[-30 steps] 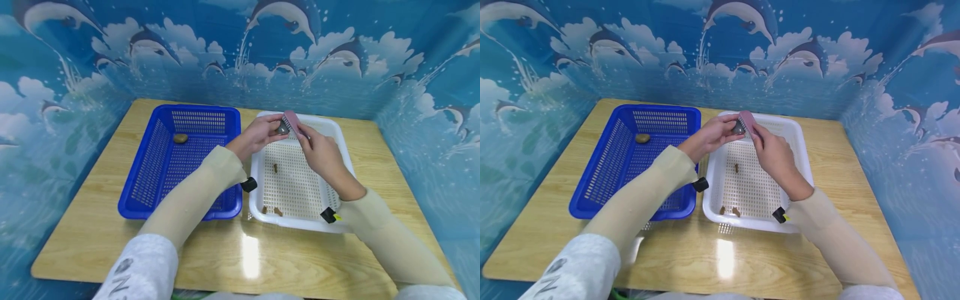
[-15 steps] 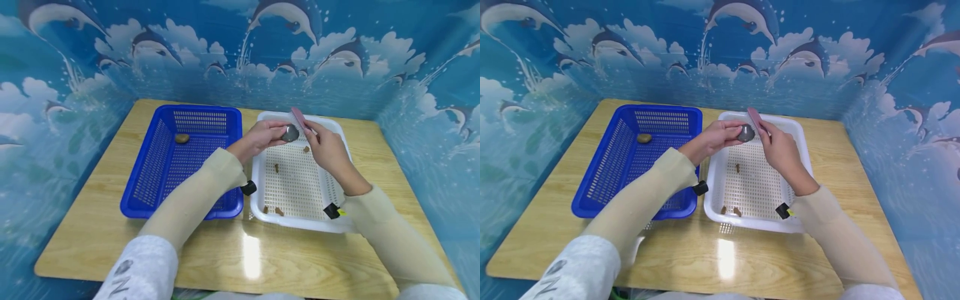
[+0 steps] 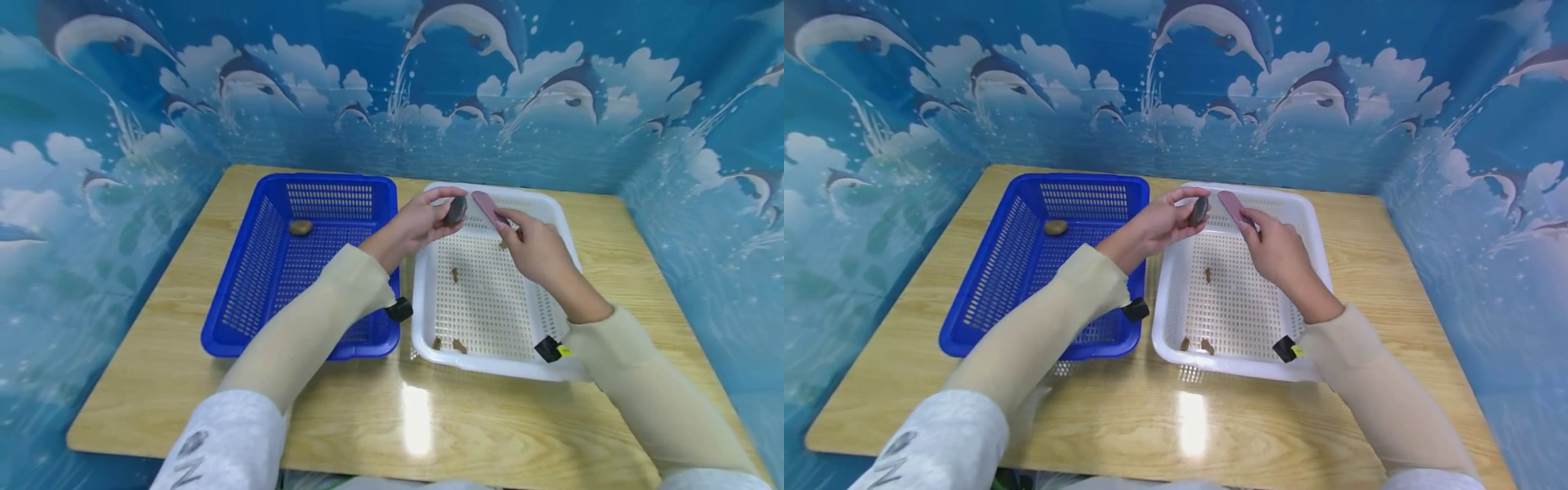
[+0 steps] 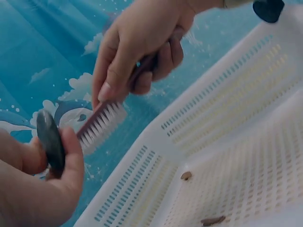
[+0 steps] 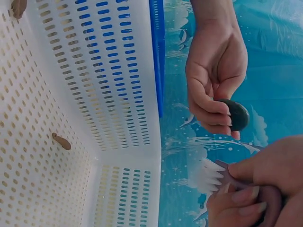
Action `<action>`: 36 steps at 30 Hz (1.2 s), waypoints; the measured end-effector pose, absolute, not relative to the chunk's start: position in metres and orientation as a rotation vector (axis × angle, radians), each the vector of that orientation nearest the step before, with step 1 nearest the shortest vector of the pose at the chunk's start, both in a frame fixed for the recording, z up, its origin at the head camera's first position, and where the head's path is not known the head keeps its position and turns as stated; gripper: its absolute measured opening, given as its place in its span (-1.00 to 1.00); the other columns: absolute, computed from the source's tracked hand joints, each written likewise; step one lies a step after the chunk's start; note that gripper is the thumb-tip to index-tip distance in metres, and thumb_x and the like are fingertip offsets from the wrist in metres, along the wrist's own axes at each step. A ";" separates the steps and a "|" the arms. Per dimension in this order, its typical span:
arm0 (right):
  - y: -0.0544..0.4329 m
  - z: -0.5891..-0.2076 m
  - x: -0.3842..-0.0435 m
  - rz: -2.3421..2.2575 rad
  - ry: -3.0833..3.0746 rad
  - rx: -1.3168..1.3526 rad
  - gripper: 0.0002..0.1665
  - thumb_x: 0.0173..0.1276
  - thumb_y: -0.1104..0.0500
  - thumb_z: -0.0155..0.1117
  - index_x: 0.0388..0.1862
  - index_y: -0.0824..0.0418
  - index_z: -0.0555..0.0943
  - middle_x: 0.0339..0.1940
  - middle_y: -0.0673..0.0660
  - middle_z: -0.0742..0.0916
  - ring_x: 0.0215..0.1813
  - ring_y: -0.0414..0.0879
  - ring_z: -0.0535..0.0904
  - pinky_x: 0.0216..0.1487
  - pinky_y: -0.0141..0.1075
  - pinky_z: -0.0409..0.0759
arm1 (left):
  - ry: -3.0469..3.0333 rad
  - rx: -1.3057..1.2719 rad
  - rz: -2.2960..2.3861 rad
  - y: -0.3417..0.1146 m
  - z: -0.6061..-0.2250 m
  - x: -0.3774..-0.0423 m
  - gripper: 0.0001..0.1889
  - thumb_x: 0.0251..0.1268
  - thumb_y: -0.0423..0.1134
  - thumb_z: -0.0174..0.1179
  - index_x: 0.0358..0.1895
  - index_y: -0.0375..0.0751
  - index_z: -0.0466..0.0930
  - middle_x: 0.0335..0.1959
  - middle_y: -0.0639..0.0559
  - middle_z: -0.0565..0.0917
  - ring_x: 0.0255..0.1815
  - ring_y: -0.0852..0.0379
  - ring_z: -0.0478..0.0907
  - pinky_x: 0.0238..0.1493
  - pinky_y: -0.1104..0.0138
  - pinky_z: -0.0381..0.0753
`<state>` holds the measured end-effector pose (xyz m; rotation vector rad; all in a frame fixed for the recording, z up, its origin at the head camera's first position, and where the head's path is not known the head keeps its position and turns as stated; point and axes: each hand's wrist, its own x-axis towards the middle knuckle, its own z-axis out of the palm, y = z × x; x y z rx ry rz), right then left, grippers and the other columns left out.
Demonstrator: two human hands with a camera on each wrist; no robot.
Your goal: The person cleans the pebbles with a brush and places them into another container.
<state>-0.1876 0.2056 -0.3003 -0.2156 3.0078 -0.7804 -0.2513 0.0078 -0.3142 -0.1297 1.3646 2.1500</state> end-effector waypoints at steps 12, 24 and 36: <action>0.208 -0.307 -0.186 -0.773 2.969 -0.207 -0.44 0.60 -0.03 -0.09 0.44 0.22 0.34 -0.48 0.18 0.65 -0.65 -0.08 0.35 -0.62 -0.22 0.32 | 1.178 -0.210 2.067 0.008 -0.318 -0.246 -0.52 0.48 -0.31 -0.09 0.43 -0.13 0.25 -0.24 -0.01 0.47 -0.38 0.18 0.39 -0.45 0.41 0.27; 0.208 -0.308 -0.187 -0.735 2.970 -0.219 -0.45 0.60 -0.01 -0.09 0.42 0.24 0.35 -0.69 0.09 0.45 -0.68 -0.08 0.28 -0.63 -0.21 0.28 | 1.011 -0.108 2.020 0.010 -0.312 -0.245 -0.42 0.60 0.05 -0.35 0.50 -0.20 0.14 0.39 -0.22 0.37 0.37 -0.14 0.36 0.28 0.19 0.42; 0.209 -0.312 -0.187 -0.735 2.962 -0.250 -0.45 0.59 -0.05 -0.08 0.38 0.24 0.40 -0.74 0.04 0.38 -0.69 -0.09 0.24 -0.64 -0.22 0.27 | 1.148 0.046 2.003 0.008 -0.314 -0.246 -0.36 0.56 0.13 -0.38 0.45 -0.24 0.25 0.35 -0.27 0.39 0.35 -0.17 0.36 0.17 0.21 0.53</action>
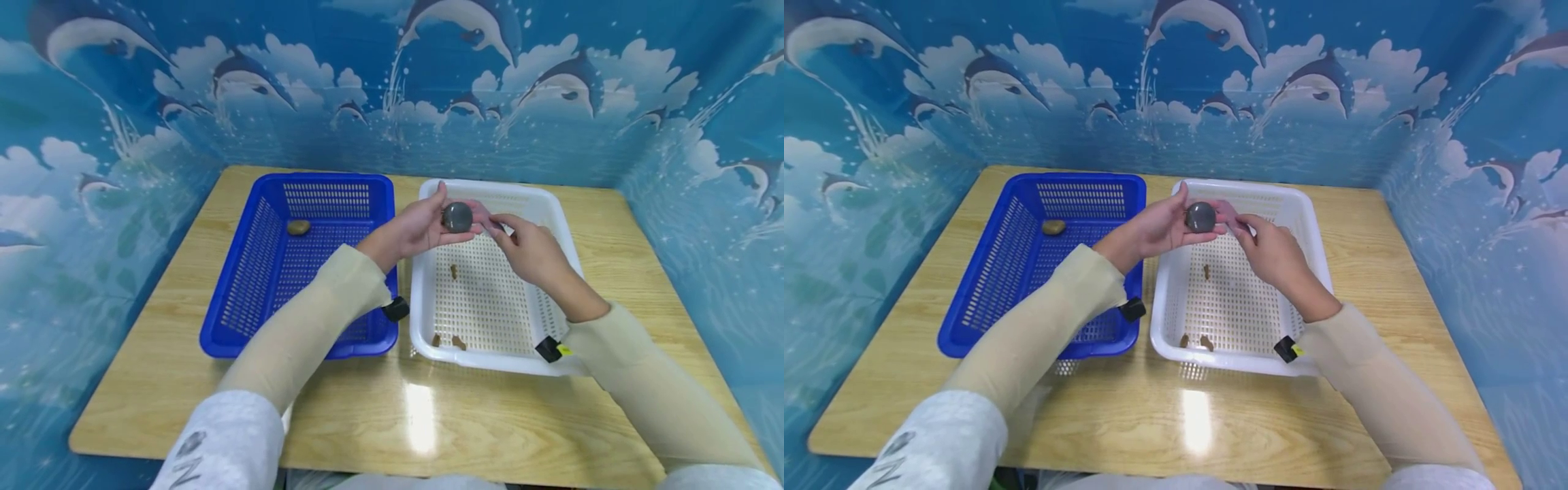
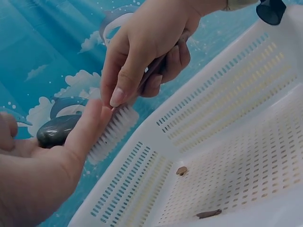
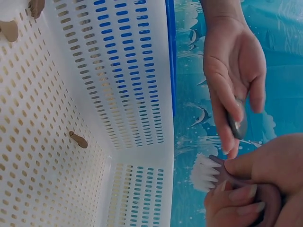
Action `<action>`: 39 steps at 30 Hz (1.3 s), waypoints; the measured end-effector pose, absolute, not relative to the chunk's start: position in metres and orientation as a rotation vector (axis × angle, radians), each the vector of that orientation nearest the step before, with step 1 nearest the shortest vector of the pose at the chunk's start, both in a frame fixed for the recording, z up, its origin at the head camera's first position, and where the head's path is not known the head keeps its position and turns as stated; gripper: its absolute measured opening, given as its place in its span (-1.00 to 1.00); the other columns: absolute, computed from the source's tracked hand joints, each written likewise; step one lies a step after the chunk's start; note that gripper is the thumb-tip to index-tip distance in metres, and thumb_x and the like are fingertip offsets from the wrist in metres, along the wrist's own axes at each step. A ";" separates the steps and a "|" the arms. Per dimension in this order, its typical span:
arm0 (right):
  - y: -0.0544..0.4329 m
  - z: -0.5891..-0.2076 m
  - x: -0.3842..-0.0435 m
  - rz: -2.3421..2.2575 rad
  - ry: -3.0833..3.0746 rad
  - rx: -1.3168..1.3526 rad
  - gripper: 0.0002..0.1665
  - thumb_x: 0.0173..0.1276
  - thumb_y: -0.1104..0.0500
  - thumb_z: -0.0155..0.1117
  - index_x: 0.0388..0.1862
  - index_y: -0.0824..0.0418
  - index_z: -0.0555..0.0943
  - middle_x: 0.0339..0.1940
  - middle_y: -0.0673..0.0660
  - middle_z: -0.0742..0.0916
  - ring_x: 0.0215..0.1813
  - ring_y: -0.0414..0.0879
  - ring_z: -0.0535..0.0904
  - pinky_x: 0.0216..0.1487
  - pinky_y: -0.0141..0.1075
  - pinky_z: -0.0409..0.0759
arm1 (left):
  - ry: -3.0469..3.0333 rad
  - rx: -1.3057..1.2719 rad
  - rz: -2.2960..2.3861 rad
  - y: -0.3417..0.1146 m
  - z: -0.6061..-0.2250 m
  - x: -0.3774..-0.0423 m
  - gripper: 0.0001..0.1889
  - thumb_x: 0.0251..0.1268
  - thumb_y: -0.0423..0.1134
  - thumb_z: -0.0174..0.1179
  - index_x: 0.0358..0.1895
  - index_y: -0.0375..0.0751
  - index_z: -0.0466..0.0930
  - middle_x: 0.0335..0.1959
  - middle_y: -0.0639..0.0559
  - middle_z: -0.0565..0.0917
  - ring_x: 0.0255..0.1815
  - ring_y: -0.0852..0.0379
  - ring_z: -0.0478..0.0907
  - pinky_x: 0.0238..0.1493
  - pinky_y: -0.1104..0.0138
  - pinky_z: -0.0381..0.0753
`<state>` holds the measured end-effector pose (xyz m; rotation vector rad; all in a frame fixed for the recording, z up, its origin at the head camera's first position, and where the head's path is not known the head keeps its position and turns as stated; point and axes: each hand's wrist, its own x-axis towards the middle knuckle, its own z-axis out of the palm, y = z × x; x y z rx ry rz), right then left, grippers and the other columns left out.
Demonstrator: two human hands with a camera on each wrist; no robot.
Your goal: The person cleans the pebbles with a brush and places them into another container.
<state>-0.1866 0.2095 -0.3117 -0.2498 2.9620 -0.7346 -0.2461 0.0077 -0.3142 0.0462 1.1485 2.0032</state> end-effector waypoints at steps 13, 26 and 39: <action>0.202 -0.309 -0.188 -0.766 2.917 -0.174 -0.43 0.56 0.08 -0.02 0.45 0.26 0.27 -0.65 0.09 0.55 -0.70 -0.11 0.39 -0.68 -0.24 0.36 | 1.338 0.157 1.932 -0.002 -0.310 -0.246 -0.51 0.60 -0.34 -0.23 0.51 -0.26 0.09 0.41 -0.31 0.30 0.37 -0.14 0.34 0.26 0.22 0.44; 0.213 -0.307 -0.187 -0.914 2.800 -0.179 -0.30 0.62 0.14 -0.18 0.58 0.13 -0.18 -0.47 0.18 0.68 -0.78 -0.09 0.44 -0.79 -0.21 0.43 | 1.548 0.125 1.930 -0.022 -0.310 -0.250 -0.51 0.55 -0.34 -0.08 0.48 -0.25 0.19 0.37 -0.26 0.37 0.34 -0.13 0.38 0.29 0.19 0.41; 0.216 -0.311 -0.184 -0.941 2.750 -0.184 -0.33 0.60 0.19 -0.12 0.56 0.14 -0.10 -0.56 0.13 0.63 -0.81 -0.10 0.43 -0.80 -0.19 0.43 | 1.710 -0.049 2.025 -0.089 -0.315 -0.266 -0.57 0.52 -0.32 0.01 0.38 -0.33 0.34 0.29 -0.27 0.46 -0.19 0.14 0.61 -0.12 0.39 0.61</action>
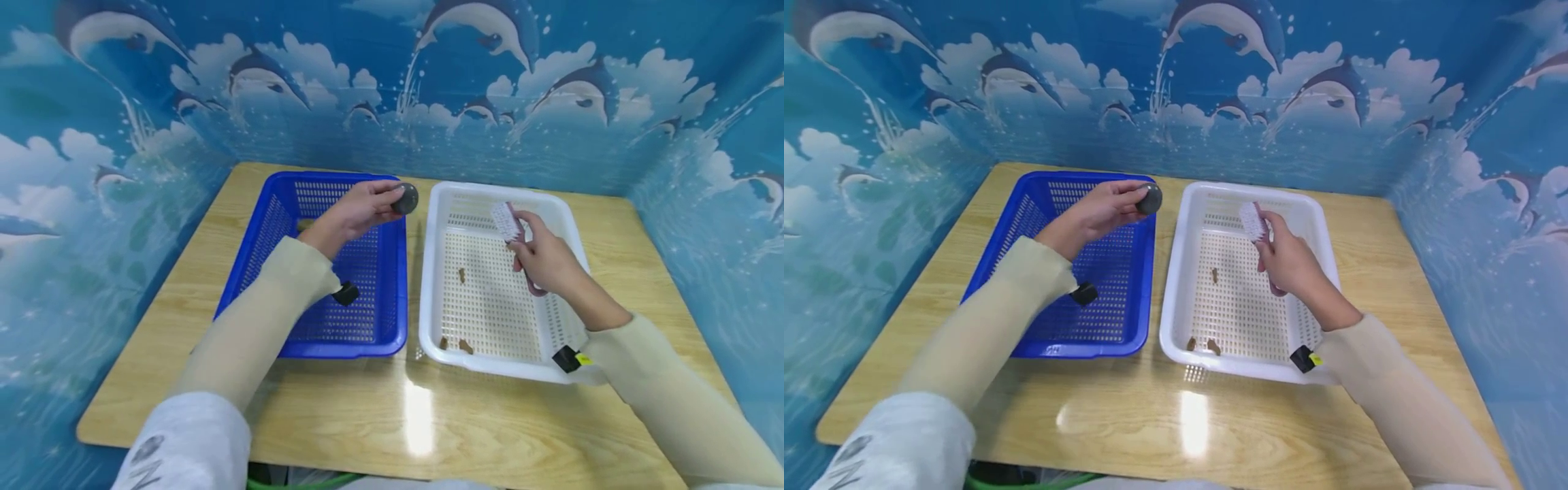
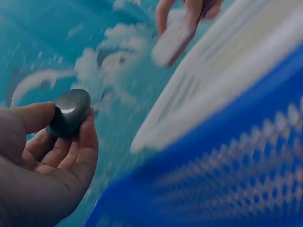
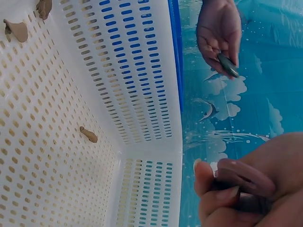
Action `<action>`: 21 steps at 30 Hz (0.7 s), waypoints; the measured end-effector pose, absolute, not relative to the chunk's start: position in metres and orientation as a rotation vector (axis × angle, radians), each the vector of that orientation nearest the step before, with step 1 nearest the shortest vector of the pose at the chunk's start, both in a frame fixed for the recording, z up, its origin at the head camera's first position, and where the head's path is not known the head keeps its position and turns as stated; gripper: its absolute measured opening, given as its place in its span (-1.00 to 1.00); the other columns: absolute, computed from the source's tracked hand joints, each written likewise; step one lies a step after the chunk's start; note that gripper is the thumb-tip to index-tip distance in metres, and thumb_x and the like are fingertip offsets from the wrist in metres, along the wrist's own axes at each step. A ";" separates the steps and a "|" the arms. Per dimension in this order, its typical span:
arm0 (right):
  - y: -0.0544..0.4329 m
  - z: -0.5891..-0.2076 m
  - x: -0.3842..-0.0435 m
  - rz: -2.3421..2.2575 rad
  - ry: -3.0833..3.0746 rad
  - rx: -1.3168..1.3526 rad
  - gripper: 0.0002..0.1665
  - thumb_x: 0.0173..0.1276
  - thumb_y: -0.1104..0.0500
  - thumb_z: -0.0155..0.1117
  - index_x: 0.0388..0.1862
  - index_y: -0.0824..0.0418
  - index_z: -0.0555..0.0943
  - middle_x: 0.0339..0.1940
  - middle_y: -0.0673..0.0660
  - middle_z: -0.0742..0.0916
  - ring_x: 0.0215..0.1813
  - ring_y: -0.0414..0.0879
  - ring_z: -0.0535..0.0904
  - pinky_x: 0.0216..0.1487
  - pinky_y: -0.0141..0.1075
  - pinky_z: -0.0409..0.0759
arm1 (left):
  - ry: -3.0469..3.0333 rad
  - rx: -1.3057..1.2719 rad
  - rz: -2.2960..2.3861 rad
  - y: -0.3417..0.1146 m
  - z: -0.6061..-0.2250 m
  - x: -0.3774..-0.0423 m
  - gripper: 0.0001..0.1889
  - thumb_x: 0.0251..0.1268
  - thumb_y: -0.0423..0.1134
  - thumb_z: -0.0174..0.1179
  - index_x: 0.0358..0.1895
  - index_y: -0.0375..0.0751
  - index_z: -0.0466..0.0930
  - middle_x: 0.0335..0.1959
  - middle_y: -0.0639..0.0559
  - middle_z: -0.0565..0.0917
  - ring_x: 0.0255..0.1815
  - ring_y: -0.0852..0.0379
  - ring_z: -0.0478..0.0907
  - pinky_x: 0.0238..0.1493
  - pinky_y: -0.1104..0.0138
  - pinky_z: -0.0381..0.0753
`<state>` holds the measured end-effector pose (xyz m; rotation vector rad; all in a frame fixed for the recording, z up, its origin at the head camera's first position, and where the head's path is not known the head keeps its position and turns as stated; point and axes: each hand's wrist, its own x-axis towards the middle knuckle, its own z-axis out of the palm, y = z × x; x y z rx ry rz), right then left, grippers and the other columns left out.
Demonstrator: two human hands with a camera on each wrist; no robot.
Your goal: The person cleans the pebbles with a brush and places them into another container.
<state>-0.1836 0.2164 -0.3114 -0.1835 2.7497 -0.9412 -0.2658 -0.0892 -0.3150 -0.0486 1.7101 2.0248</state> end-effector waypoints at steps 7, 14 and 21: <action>0.214 -0.310 -0.181 -0.954 2.725 -0.184 -0.33 0.62 0.14 -0.16 0.58 0.10 -0.12 -0.56 0.14 0.60 -0.80 -0.08 0.43 -0.81 -0.19 0.41 | 1.930 -0.190 1.928 -0.143 -0.329 -0.284 -0.59 0.48 -0.24 0.09 0.32 -0.23 0.44 0.22 -0.11 0.49 -0.25 0.22 0.53 -0.19 0.38 0.53; 0.212 -0.309 -0.178 -0.942 2.739 -0.194 -0.33 0.63 0.09 -0.18 0.58 0.10 -0.13 -0.57 0.14 0.58 -0.80 -0.10 0.38 -0.81 -0.21 0.38 | 2.359 -0.179 1.551 -0.175 -0.346 -0.295 -0.65 0.45 -0.23 0.13 0.20 -0.32 0.49 0.14 -0.19 0.52 -0.11 0.07 0.52 0.08 0.16 0.52; 0.211 -0.308 -0.175 -0.940 2.744 -0.168 -0.33 0.63 0.11 -0.17 0.58 0.08 -0.13 -0.56 0.15 0.58 -0.80 -0.11 0.36 -0.80 -0.21 0.39 | 2.747 0.080 0.933 -0.185 -0.367 -0.300 -0.71 0.42 -0.30 0.16 0.07 -0.43 0.57 0.00 -0.31 0.60 0.00 -0.16 0.55 0.06 0.06 0.52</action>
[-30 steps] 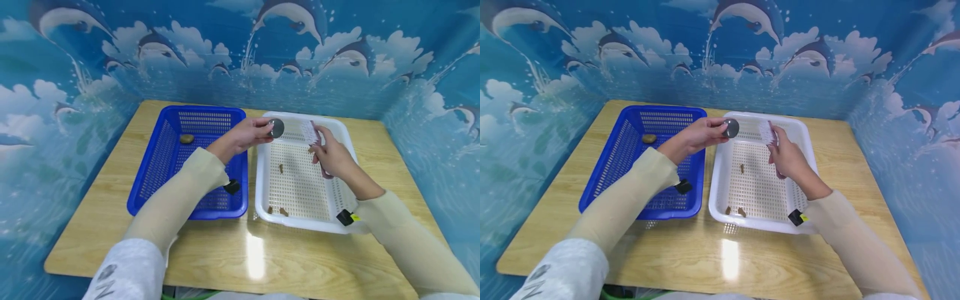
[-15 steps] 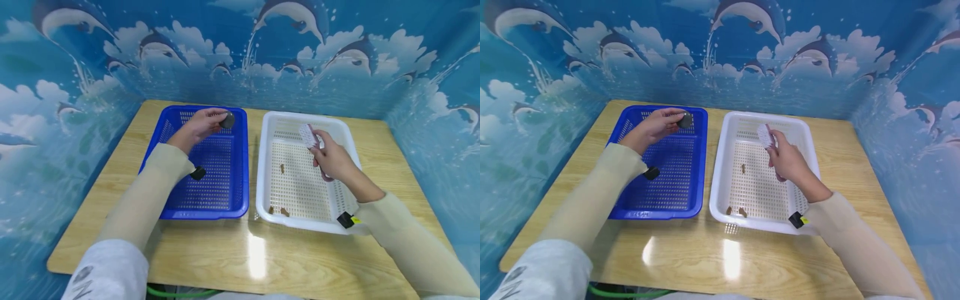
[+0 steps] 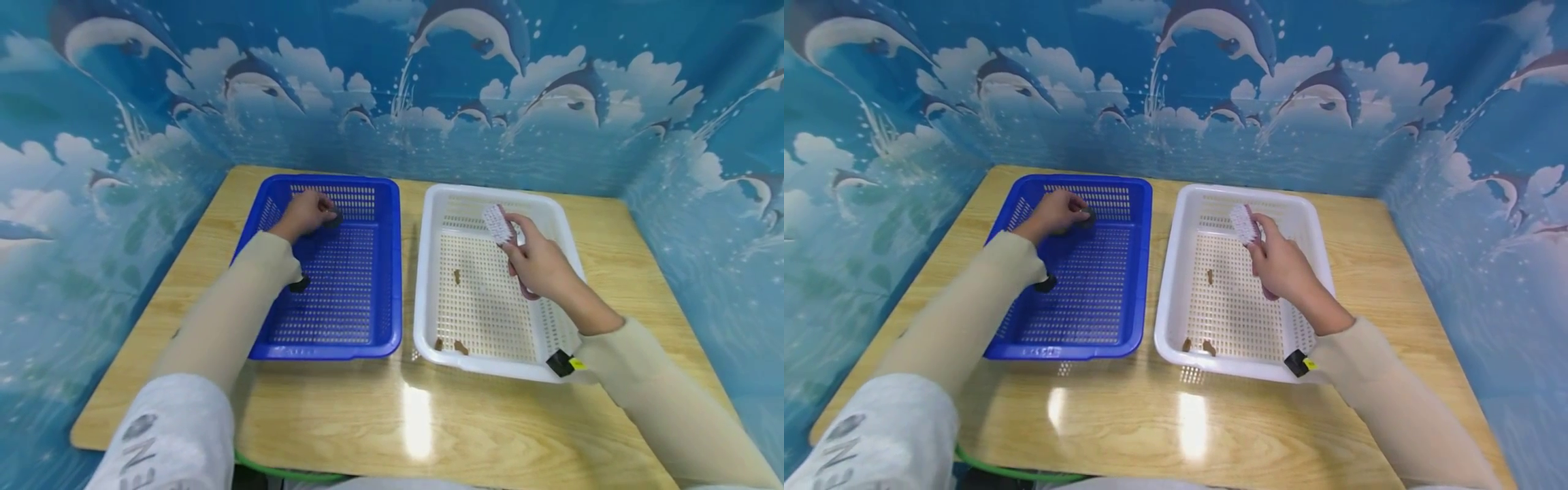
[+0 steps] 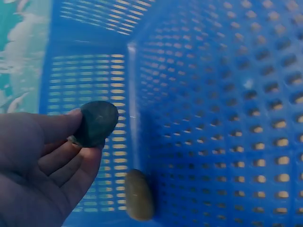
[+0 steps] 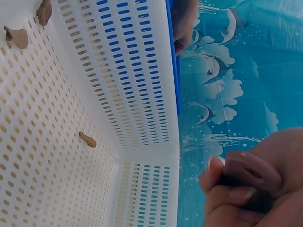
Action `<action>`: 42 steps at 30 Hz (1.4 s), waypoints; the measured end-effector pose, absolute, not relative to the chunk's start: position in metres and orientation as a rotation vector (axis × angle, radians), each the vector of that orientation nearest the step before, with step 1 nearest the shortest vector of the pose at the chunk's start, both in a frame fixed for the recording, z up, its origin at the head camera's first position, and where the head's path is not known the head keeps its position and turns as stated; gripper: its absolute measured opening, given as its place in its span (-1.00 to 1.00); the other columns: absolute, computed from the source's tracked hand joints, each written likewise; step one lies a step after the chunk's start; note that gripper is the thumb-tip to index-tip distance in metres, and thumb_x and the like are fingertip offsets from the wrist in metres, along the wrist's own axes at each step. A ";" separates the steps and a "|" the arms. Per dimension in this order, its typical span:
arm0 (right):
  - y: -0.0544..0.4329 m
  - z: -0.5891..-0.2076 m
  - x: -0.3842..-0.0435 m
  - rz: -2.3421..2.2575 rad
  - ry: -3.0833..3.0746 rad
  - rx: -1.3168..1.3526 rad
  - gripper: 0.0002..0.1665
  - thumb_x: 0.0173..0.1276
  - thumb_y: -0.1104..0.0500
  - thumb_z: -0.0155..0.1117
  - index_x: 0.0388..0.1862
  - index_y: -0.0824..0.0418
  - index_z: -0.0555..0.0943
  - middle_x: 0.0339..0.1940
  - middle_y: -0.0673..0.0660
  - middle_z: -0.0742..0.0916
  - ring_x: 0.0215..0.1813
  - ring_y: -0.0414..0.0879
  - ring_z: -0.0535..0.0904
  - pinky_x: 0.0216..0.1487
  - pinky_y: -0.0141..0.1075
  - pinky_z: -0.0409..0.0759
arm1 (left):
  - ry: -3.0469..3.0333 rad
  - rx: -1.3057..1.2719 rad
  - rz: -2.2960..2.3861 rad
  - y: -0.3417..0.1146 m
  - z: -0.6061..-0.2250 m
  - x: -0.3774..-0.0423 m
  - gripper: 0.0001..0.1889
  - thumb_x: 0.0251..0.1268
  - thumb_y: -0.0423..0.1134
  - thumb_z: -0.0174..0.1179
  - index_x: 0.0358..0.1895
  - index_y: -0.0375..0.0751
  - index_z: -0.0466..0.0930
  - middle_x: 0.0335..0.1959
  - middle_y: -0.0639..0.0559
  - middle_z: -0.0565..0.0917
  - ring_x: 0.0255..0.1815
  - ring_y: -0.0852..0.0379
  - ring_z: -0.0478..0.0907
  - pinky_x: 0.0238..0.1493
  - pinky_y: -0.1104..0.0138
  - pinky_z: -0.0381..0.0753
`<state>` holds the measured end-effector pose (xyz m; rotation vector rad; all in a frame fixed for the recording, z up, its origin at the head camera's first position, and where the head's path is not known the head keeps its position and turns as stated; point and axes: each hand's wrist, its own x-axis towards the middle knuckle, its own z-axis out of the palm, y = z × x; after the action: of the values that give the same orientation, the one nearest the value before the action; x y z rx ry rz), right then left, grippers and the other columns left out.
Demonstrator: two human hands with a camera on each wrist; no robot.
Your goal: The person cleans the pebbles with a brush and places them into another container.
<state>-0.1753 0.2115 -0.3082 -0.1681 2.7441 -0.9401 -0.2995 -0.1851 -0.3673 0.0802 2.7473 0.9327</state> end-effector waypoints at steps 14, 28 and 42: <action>0.206 -0.307 -0.176 -0.965 2.720 -0.183 -0.33 0.63 0.12 -0.19 0.59 0.06 -0.15 -0.55 0.16 0.58 -0.79 -0.09 0.40 -0.80 -0.20 0.41 | 2.820 0.099 0.801 -0.189 -0.392 -0.301 -0.72 0.38 -0.33 0.18 0.04 -0.46 0.59 0.01 -0.33 0.63 0.06 -0.21 0.54 0.14 0.04 0.48; 0.219 -0.305 -0.176 -0.951 2.704 -0.128 -0.30 0.57 0.23 -0.30 0.60 0.12 -0.21 -0.54 0.16 0.60 -0.77 -0.07 0.46 -0.75 -0.19 0.46 | 2.855 0.033 0.747 -0.179 -0.399 -0.304 -0.76 0.38 -0.32 0.17 0.01 -0.39 0.61 0.00 -0.28 0.64 0.06 -0.18 0.54 0.18 0.04 0.46; 0.234 -0.315 -0.201 -1.155 2.303 -0.005 -0.18 0.62 0.27 -0.25 0.55 0.08 -0.50 -0.49 0.09 0.61 -0.70 -0.23 0.41 -0.64 -0.28 0.52 | 2.812 0.179 0.882 -0.159 -0.372 -0.288 -0.61 0.50 -0.11 0.03 0.15 -0.35 0.53 0.05 -0.23 0.61 0.08 -0.14 0.53 0.15 0.03 0.48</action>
<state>-0.2005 0.2342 -0.3147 -0.0053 2.3033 -1.1552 -0.2882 -0.1587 -0.3724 0.1786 2.8116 0.8823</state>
